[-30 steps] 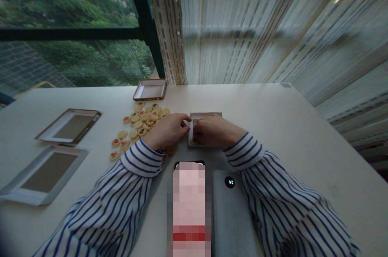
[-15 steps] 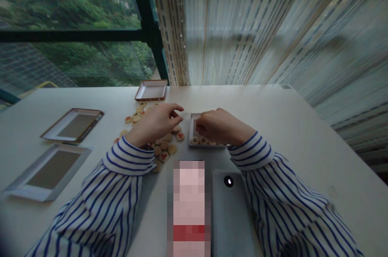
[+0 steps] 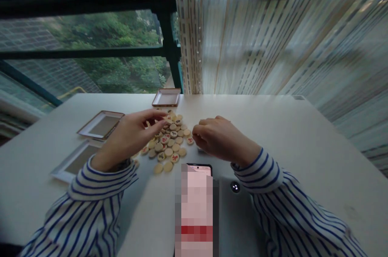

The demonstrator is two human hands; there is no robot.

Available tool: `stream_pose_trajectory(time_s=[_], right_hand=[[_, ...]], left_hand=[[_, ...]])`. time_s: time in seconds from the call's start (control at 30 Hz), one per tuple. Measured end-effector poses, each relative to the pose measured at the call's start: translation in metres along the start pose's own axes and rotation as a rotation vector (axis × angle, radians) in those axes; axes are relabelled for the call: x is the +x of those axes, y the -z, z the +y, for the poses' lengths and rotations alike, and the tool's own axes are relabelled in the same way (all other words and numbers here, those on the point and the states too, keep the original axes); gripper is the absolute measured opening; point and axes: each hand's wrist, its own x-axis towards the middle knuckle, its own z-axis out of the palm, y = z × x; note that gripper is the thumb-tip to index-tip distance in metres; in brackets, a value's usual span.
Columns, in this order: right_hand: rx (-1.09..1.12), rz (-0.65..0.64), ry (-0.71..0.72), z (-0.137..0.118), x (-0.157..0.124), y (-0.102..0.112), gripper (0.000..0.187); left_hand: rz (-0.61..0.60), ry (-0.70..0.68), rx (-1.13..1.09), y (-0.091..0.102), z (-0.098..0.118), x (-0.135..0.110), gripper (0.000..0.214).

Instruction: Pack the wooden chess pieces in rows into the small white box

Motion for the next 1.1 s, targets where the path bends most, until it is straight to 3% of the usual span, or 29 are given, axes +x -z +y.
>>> stream_pose_trajectory(time_s=[0.2,0.43,0.67,1.1], right_hand=[[0.05,0.025,0.041,-0.017,0.003,-0.013,0.017],[0.063,-0.043,0.161,-0.037,0.023,-0.036,0.012],[0.059,-0.091,0.245,-0.052,0.047,-0.047,0.007],[0.1,-0.094,0.2,-0.052,0.053,-0.055,0.006]], left_hand=[[0.038,0.002,-0.043,-0.012,-0.038,-0.04,0.021],[0.256,0.059,-0.084,-0.029,-0.066,-0.05,0.023],[0.287,0.024,-0.022,-0.037,-0.074,-0.05,0.022],[0.297,0.01,-0.013,-0.039,-0.074,-0.05,0.021]])
